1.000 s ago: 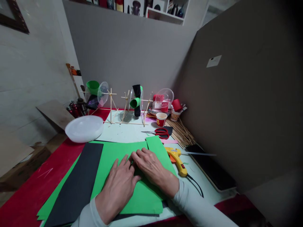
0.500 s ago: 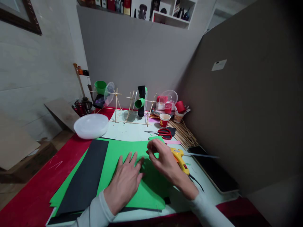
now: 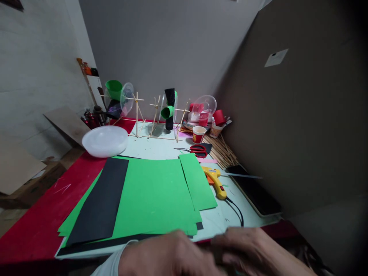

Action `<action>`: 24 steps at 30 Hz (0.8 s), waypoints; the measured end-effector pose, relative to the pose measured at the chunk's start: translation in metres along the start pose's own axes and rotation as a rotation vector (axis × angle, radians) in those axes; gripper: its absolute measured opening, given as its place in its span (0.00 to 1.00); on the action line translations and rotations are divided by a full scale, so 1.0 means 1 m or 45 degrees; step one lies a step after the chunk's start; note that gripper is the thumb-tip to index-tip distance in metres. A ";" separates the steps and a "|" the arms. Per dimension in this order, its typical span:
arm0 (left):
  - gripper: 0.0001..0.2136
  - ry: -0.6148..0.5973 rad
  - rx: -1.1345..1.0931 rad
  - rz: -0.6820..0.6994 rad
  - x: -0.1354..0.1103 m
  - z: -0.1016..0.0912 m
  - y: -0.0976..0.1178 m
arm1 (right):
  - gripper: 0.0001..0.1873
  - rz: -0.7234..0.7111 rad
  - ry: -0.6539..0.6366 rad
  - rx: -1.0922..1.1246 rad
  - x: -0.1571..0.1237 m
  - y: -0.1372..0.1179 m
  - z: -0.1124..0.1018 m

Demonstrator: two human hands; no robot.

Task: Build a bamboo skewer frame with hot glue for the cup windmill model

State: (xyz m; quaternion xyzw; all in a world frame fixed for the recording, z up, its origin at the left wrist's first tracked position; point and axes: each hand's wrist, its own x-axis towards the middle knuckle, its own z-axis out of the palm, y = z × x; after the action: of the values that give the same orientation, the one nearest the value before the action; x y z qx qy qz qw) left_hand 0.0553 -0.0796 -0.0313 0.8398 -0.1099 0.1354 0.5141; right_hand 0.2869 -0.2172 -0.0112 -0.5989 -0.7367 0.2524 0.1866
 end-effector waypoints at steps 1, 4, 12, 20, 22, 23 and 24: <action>0.17 0.165 0.209 -0.189 -0.002 -0.001 0.000 | 0.15 -0.001 0.075 -0.062 0.011 0.002 0.000; 0.19 0.461 0.955 -0.565 -0.015 -0.004 -0.004 | 0.18 0.015 0.422 -0.360 0.049 0.010 0.001; 0.27 -0.015 1.295 -0.545 -0.025 0.009 -0.009 | 0.25 0.293 0.527 -0.948 0.117 0.015 0.012; 0.29 -0.043 1.151 -0.536 -0.023 0.008 -0.015 | 0.20 0.182 0.690 -0.353 0.118 0.022 0.011; 0.29 -0.002 1.117 -0.526 -0.025 0.008 -0.016 | 0.17 0.136 0.856 -0.082 0.114 0.018 -0.001; 0.28 0.023 1.096 -0.518 -0.026 0.008 -0.016 | 0.16 0.133 0.981 0.067 0.112 0.016 -0.009; 0.28 0.055 1.066 -0.511 -0.027 0.008 -0.015 | 0.15 0.140 1.108 0.203 0.109 0.012 -0.017</action>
State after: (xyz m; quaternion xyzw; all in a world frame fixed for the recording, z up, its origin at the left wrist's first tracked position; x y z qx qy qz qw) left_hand 0.0355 -0.0785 -0.0567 0.9768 0.1297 0.0834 0.1489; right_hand 0.2831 -0.1064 -0.0083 -0.6715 -0.5349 0.0425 0.5111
